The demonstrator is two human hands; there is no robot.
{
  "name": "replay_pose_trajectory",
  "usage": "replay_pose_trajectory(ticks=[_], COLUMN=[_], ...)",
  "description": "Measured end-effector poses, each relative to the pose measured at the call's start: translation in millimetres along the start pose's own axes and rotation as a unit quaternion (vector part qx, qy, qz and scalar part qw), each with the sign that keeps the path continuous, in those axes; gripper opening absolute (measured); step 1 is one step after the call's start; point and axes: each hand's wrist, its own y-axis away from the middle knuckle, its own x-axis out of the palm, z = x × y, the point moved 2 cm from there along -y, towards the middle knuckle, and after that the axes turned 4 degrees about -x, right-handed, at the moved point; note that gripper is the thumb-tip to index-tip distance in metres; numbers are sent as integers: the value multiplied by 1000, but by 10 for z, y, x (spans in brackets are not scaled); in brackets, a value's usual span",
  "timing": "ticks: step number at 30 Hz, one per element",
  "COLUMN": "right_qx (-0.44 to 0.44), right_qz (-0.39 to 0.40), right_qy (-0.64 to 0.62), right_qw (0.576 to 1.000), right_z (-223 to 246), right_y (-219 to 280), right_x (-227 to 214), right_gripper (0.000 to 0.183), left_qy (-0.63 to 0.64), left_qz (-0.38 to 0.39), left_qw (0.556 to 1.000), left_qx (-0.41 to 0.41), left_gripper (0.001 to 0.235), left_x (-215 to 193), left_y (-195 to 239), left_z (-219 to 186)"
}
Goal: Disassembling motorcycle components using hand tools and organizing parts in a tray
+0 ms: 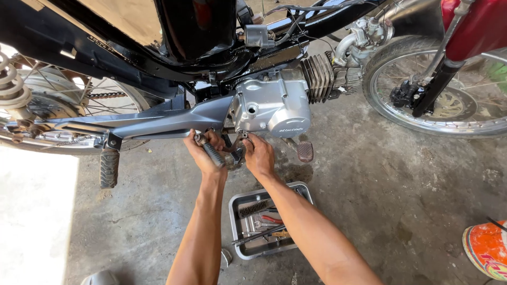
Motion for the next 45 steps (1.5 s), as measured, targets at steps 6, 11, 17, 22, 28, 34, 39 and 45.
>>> replay_pose_trajectory(ticks=[6, 11, 17, 22, 28, 34, 39, 45], right_qx=[8, -2, -10, -23, -16, 103, 185, 145], right_qz=[10, 28, 33, 32, 29, 122, 342, 378], right_qy=[0, -3, -44, -52, -67, -7, -14, 21], right_qw=[1000, 1000, 998, 998, 997, 987, 921, 914], right_z=[49, -54, -176, -185, -111, 31, -365, 324], right_y=[-21, -56, -110, -142, -149, -135, 40, 11], right_x=[-8, -16, -23, -57, -95, -185, -29, -543], right_gripper=[17, 17, 18, 15, 14, 25, 35, 27], left_qy=[-13, -45, -28, -30, -39, -46, -40, -47], left_qz=[-23, -26, -29, -32, -11, 8, 14, 21], left_qw=[997, 997, 996, 997, 997, 998, 998, 997], left_qx=[-69, -65, -75, -66, -63, -35, -42, -62], left_gripper=[58, 58, 59, 57, 59, 56, 59, 68], left_x=[46, 116, 43, 146, 96, 99, 117, 57], left_y=[-69, 42, -123, 12, -7, 67, 136, 157], left_z=[-105, -140, -99, -122, -178, -173, -230, -262])
